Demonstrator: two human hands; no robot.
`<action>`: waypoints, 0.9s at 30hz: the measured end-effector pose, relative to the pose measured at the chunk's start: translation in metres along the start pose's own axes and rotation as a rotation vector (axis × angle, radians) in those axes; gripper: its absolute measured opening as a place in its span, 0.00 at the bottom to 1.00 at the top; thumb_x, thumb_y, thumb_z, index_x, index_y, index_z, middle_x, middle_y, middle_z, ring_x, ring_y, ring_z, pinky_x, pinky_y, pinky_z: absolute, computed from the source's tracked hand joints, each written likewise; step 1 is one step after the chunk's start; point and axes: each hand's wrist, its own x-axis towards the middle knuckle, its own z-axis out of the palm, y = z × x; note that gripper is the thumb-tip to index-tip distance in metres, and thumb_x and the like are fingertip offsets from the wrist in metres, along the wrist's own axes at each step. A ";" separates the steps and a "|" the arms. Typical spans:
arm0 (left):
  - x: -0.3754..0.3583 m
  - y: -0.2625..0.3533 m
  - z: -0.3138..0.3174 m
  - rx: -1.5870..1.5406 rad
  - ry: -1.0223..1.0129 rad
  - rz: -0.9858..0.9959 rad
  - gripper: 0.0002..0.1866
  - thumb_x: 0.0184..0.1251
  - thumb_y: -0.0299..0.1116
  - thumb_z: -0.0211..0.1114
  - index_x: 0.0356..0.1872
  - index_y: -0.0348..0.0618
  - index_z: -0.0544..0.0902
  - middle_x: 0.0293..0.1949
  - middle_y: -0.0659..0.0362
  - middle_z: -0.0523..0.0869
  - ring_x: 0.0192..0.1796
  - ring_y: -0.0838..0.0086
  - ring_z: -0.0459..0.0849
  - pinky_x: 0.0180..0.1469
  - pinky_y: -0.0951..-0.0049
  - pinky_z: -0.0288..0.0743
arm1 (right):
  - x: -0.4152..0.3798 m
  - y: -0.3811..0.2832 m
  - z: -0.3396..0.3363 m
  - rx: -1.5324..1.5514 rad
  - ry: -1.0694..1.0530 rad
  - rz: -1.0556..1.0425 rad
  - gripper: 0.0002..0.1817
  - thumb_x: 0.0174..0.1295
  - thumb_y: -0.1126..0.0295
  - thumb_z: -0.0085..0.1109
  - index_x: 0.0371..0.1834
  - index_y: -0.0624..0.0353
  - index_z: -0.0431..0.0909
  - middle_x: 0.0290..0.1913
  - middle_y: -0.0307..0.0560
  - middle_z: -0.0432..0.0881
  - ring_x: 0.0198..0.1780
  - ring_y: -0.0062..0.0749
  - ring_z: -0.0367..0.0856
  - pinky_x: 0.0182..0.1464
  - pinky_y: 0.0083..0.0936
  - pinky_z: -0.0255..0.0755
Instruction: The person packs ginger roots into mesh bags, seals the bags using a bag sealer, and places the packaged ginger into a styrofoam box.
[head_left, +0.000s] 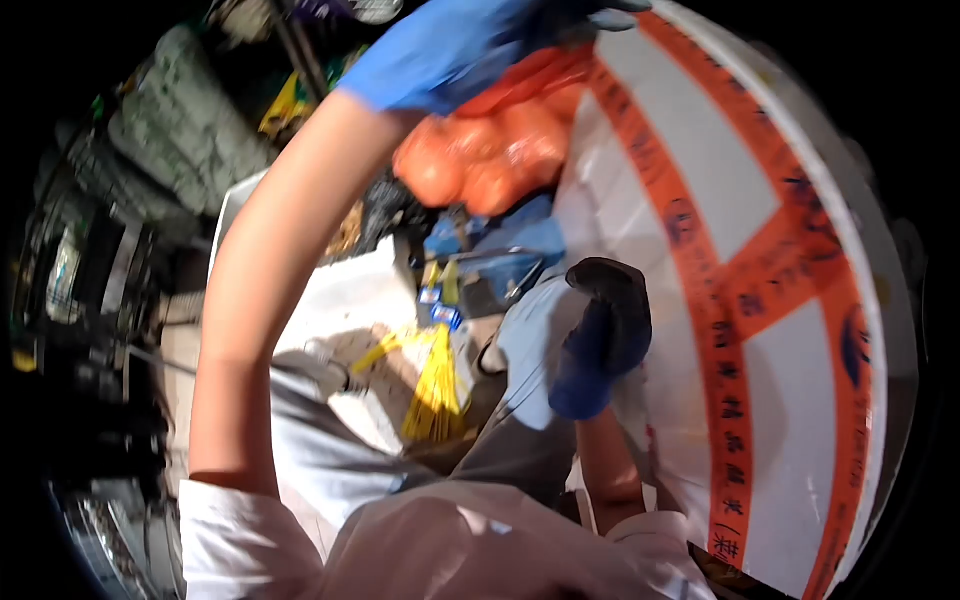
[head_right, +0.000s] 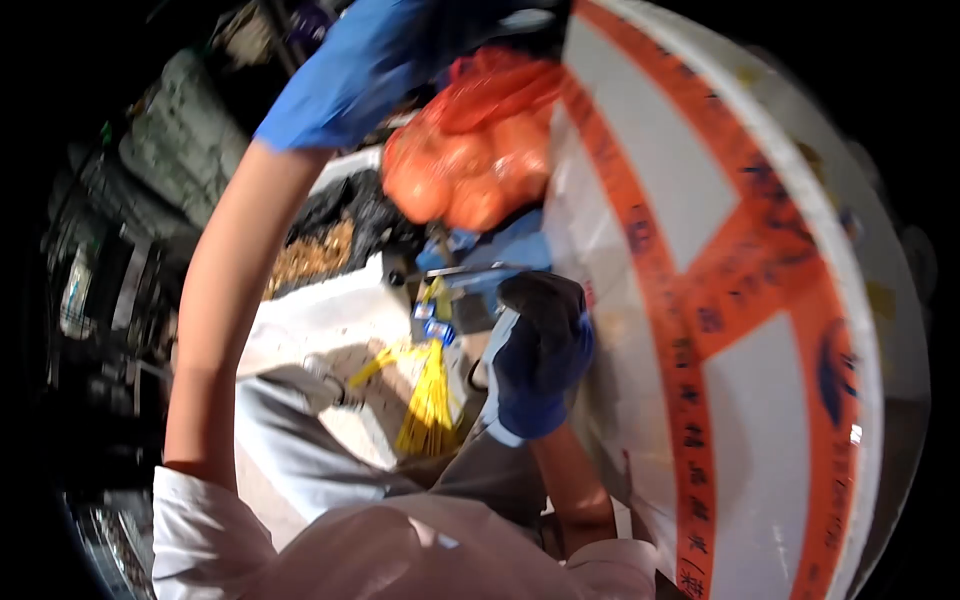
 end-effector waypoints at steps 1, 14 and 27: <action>-0.041 0.013 0.014 0.184 0.268 -0.103 0.16 0.61 0.35 0.48 0.47 0.37 0.68 0.39 0.61 0.74 0.41 0.80 0.72 0.46 0.81 0.65 | -0.016 0.011 0.009 0.002 -0.075 0.031 0.06 0.45 0.79 0.43 0.25 0.60 0.71 0.29 0.49 0.74 0.31 0.40 0.73 0.33 0.28 0.67; -0.419 -0.098 -0.099 -0.106 1.384 -0.493 0.19 0.62 0.37 0.47 0.52 0.39 0.66 0.36 0.58 0.72 0.30 0.82 0.69 0.34 0.85 0.67 | -0.284 0.242 0.219 -0.230 -0.902 0.615 0.08 0.40 0.66 0.54 0.17 0.60 0.73 0.19 0.48 0.74 0.22 0.35 0.72 0.27 0.28 0.64; -0.420 -0.091 -0.103 -0.216 1.499 -0.367 0.14 0.60 0.28 0.47 0.48 0.37 0.69 0.41 0.59 0.75 0.39 0.81 0.74 0.38 0.83 0.69 | -0.354 0.364 0.283 -0.595 -1.059 0.314 0.20 0.30 0.60 0.66 0.26 0.59 0.72 0.26 0.52 0.76 0.31 0.44 0.75 0.31 0.33 0.68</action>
